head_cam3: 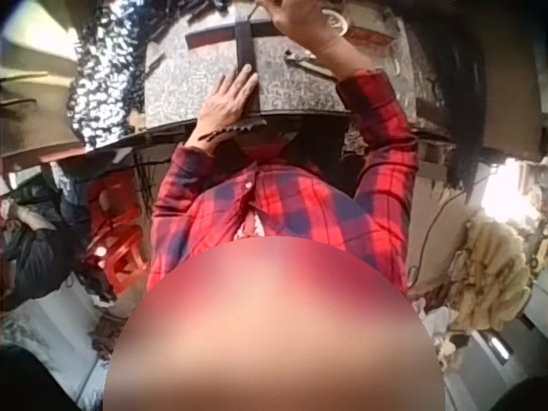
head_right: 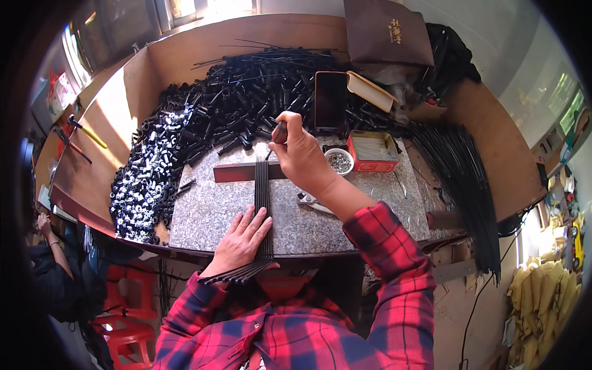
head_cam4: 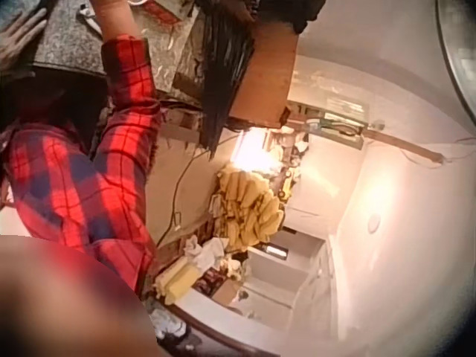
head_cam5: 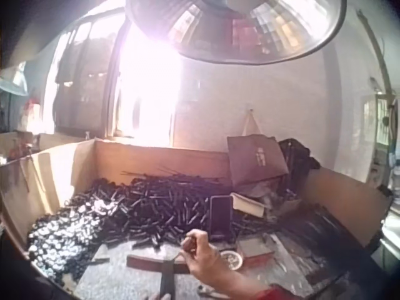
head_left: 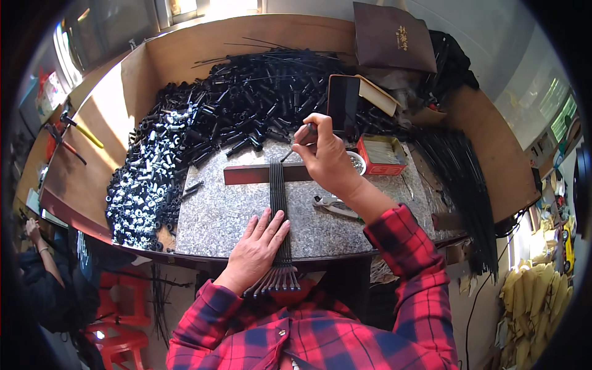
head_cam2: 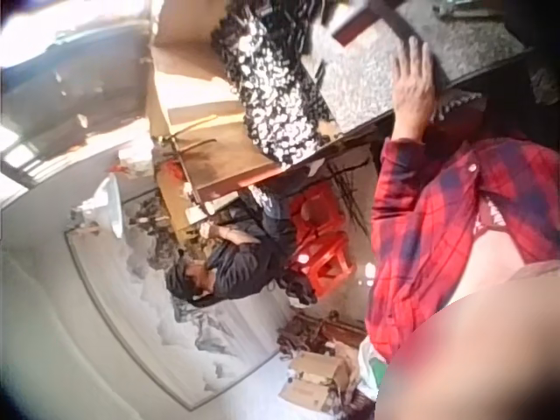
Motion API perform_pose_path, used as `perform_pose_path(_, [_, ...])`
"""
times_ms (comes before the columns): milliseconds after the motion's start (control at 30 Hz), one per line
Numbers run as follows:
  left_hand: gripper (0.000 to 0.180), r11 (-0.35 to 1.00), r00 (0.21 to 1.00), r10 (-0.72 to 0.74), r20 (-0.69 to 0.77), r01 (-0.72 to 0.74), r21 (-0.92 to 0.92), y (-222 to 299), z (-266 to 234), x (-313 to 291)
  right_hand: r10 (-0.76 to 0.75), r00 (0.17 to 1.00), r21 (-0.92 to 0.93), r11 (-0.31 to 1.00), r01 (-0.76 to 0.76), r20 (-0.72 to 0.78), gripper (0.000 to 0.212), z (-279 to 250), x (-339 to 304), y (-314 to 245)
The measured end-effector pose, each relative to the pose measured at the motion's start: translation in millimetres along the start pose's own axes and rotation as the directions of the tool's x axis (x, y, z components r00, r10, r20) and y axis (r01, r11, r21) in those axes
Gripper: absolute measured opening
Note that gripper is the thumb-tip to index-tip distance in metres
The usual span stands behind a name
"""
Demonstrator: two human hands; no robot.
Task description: Assembling and measuring wire bundles using a jig and pliers at a factory workbench.
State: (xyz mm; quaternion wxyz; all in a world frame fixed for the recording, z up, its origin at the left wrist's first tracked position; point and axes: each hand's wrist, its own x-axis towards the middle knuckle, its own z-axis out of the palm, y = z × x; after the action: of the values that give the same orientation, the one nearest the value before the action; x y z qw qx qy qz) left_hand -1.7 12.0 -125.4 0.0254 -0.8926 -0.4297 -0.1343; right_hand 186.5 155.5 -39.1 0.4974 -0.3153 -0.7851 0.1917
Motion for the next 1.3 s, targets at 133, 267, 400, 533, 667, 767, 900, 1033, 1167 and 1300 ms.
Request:
perform_pose_path(133, [0.052, 1.000, 1.000, -0.018, -0.011, 0.018, -0.014, 2, -1, 1, 0.027, 1.000, -0.023, 0.999, -0.026, 0.013, 0.045, 3, 0, 6])
perform_pose_path(267, [0.052, 1.000, 1.000, -0.008, 0.001, 0.008, 0.025, 0, 0, 0, 0.055, 0.998, -0.030, 0.998, -0.056, -0.007, 0.044, 5, 0, 9])
perform_pose_path(400, [0.053, 1.000, 1.000, -0.009, 0.005, 0.009, 0.019, -1, 1, -1, 0.056, 0.998, -0.056, 0.997, -0.057, -0.015, 0.044, 8, 1, 9])
perform_pose_path(533, [0.056, 1.000, 1.000, -0.007, 0.017, 0.008, -0.024, -1, -1, -1, 0.056, 0.998, -0.087, 0.995, -0.058, -0.023, 0.044, 10, 2, 10])
perform_pose_path(667, [0.059, 0.999, 1.000, -0.012, 0.002, 0.012, -0.051, -1, -2, -1, 0.058, 0.997, -0.136, 0.989, -0.064, -0.047, 0.045, 11, 3, 10])
perform_pose_path(767, [0.061, 0.998, 1.000, -0.008, 0.003, 0.008, -0.068, -1, -3, -1, 0.072, 0.996, -0.186, 0.979, -0.079, -0.046, 0.046, 12, 5, 12])
perform_pose_path(900, [0.063, 0.997, 1.000, -0.009, -0.004, 0.008, -0.079, -2, -2, -1, 0.073, 0.996, -0.196, 0.977, -0.082, -0.051, 0.047, 13, 7, 10])
perform_pose_path(1033, [0.065, 0.995, 1.000, -0.010, -0.006, 0.010, -0.098, -2, -5, -1, 0.082, 0.994, -0.179, 0.979, -0.094, -0.071, 0.047, 12, 9, 3])
perform_pose_path(1167, [0.067, 0.994, 1.000, -0.015, -0.004, 0.014, -0.108, -2, -5, -2, 0.104, 0.993, -0.162, 0.980, -0.112, -0.060, 0.047, 12, 9, 1])
perform_pose_path(1300, [0.069, 0.995, 1.000, -0.009, -0.007, 0.009, -0.103, -2, -5, -1, 0.082, 0.995, -0.178, 0.980, -0.089, -0.051, 0.047, 13, 9, 3])
